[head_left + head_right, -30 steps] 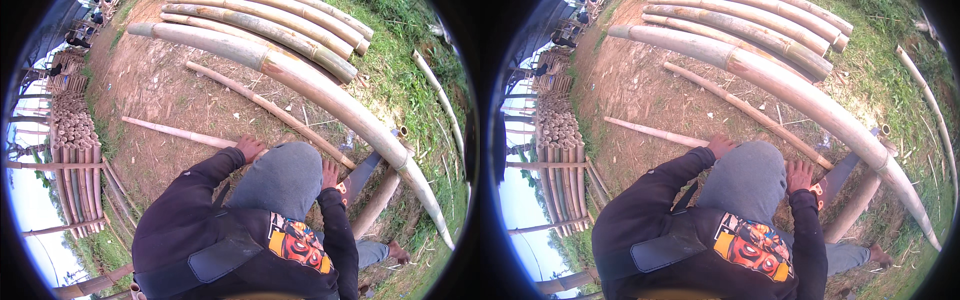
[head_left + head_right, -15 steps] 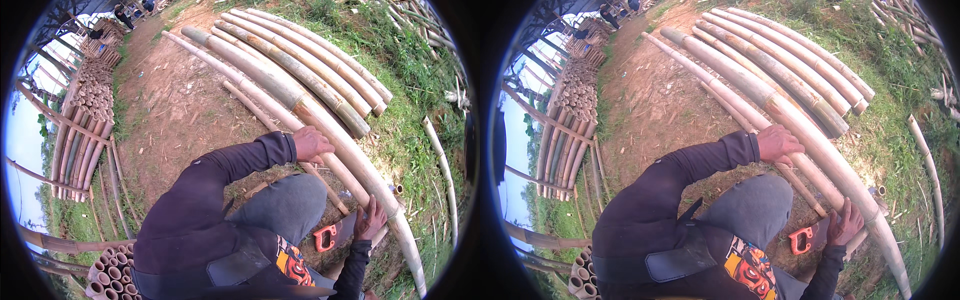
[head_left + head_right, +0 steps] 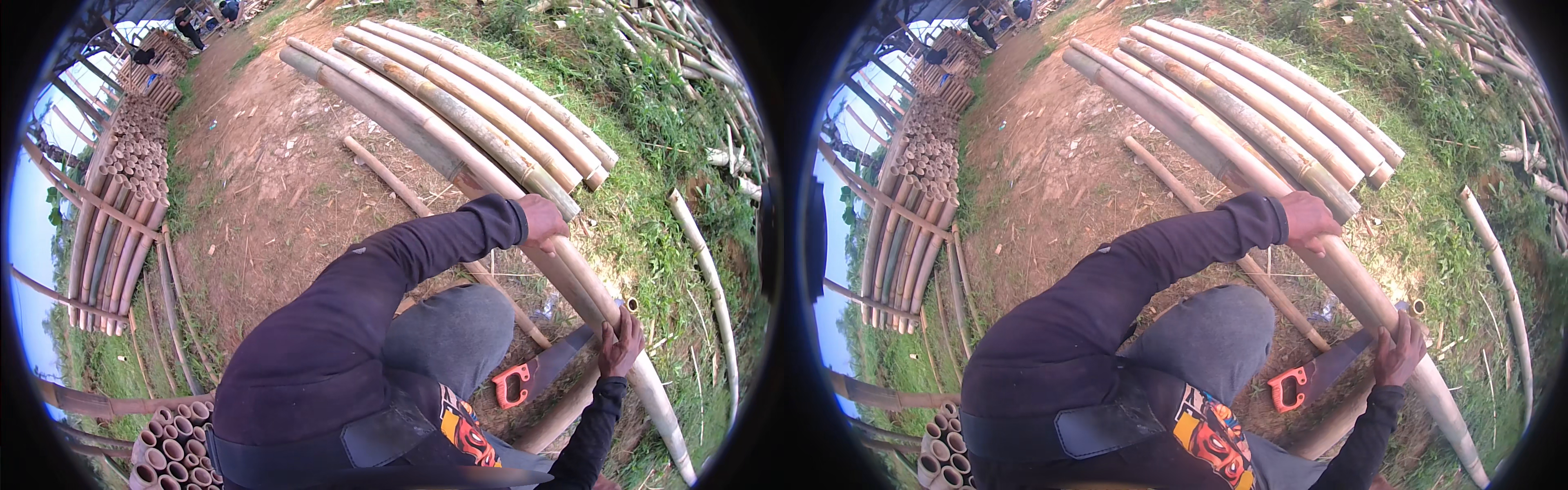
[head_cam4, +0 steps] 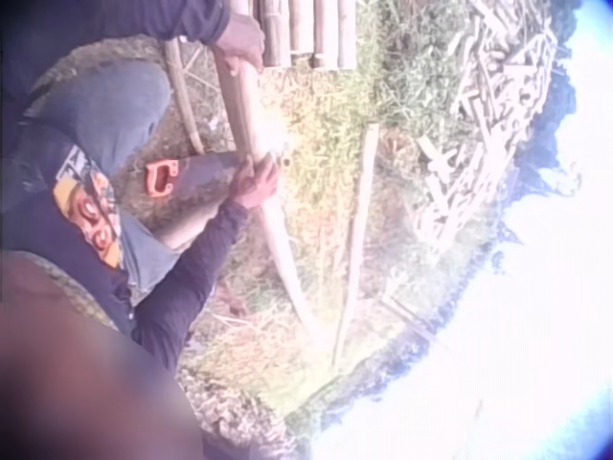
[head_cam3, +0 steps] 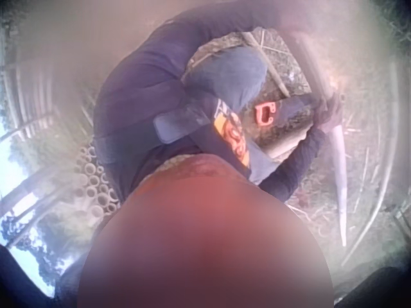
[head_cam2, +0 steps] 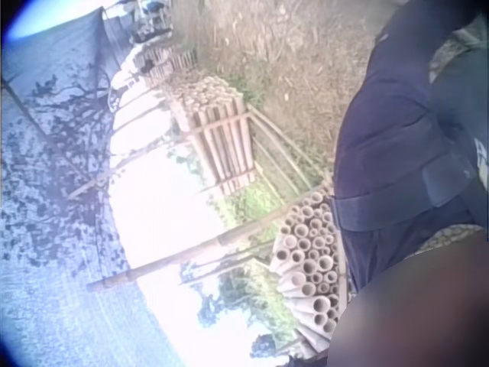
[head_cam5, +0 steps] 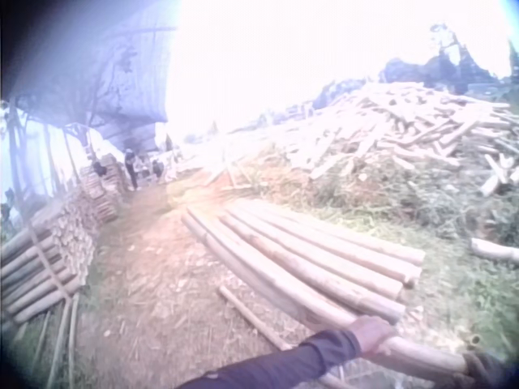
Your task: The person sits on the ground and uses a hand saw to cut long bamboo poles into shorter sections. After each cut, the person places the cut piece aside and repositions the remaining pole to continue cutting.
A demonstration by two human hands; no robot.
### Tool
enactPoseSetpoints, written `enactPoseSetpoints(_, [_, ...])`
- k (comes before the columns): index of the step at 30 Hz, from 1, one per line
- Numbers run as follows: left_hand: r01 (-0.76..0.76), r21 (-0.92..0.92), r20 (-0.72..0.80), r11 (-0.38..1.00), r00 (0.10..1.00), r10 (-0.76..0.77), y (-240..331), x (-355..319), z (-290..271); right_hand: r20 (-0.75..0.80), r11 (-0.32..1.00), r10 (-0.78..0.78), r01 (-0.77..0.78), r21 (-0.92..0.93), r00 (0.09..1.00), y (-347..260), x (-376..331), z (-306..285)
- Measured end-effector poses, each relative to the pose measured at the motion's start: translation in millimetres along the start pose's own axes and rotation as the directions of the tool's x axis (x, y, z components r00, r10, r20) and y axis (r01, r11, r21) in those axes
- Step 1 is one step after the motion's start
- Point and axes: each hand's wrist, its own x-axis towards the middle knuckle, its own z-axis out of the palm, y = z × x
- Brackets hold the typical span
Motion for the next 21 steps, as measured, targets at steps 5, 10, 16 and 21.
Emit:
enactPoseSetpoints(5, [0.061,-0.003,0.084,0.998,0.995,-0.06,-1.2,11.7,-3.3,0.033,0.999,0.004,-0.005,0.034,0.999,16.8,7.9,11.9])
enactPoseSetpoints(10, [0.095,-0.042,0.132,0.995,0.987,-0.089,-12.2,12.2,-13.1,0.055,0.999,0.009,-0.011,0.035,0.998,17.4,23.7,23.3])
enactPoseSetpoints(16, [0.105,-0.047,0.092,0.993,0.991,-0.1,-14.3,7.0,-8.7,0.083,0.996,-0.008,0.001,0.085,0.997,11.0,29.9,27.4])
enactPoseSetpoints(21, [0.038,-0.033,0.056,0.999,0.998,-0.036,-12.3,15.0,6.9,0.048,0.996,0.024,-0.028,0.081,0.999,13.0,21.5,24.5])
